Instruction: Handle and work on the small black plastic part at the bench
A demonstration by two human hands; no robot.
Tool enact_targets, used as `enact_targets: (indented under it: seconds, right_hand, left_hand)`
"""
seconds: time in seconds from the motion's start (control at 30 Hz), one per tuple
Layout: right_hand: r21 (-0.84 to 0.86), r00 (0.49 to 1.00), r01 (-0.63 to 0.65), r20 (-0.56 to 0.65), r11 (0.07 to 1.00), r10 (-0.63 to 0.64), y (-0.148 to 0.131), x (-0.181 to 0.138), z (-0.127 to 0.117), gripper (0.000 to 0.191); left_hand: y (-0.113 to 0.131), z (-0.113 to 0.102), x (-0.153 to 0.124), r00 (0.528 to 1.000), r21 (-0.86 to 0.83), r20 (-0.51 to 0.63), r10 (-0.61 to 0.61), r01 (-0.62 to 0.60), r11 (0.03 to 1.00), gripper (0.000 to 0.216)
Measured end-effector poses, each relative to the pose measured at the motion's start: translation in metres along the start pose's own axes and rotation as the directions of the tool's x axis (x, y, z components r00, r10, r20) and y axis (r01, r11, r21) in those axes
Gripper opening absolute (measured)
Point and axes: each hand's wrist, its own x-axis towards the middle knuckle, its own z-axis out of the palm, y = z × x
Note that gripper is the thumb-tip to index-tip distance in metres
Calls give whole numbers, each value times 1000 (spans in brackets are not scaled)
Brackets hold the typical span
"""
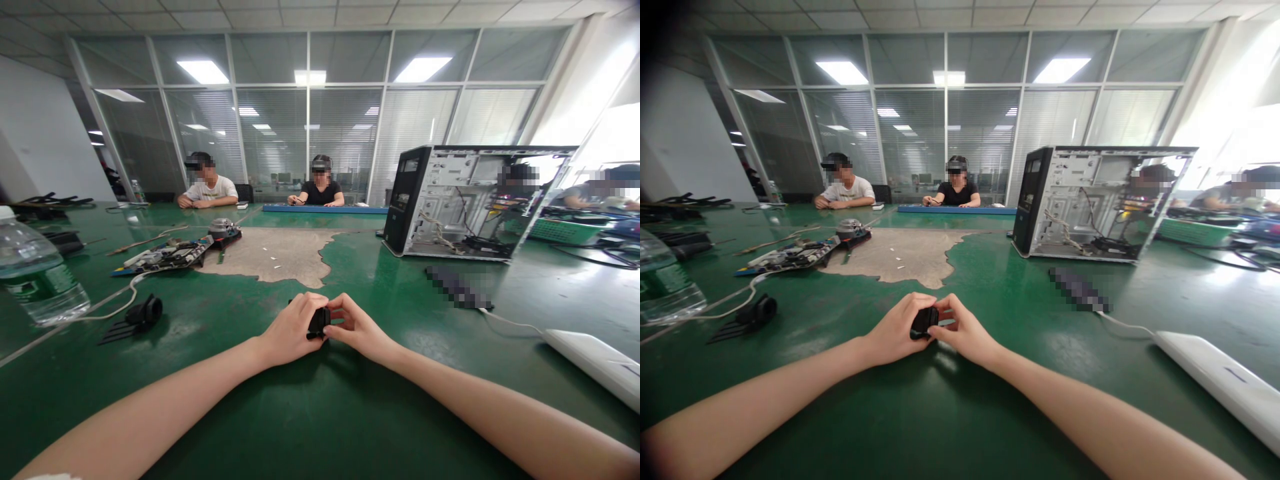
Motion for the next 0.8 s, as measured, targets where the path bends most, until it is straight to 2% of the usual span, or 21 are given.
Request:
enact_targets:
  seconds: [0.13, 0.33, 0.43, 0.57, 0.8]
  right_hand:
    - [28, 999, 1, -37, 1000, 0, -4, 0, 3, 24]
    - [-51, 994, -26, -111, 998, 21, -1, 2, 3, 22]
    - [-76, 995, -48, -91, 996, 41, 3, 1, 1, 24]
    - [-28, 1000, -8, -10, 1000, 8, 0, -1, 1, 25]
    - [-58, 995, -2, -96, 998, -3, -3, 1, 4, 18]
  left_hand:
    - [-1, 0, 0, 1000, 3, 7, -1, 1, 1000, 54]
    - [0, 0, 0, 1000, 8, 1, 7, -7, 1000, 54]
    - [0, 1, 0, 1000, 8, -4, 7, -6, 1000, 53]
    - [0, 1, 0, 1000, 16, 4, 1, -2, 1000, 54]
    - [0, -1, 0, 1000, 8, 4, -1, 0, 1000, 53]
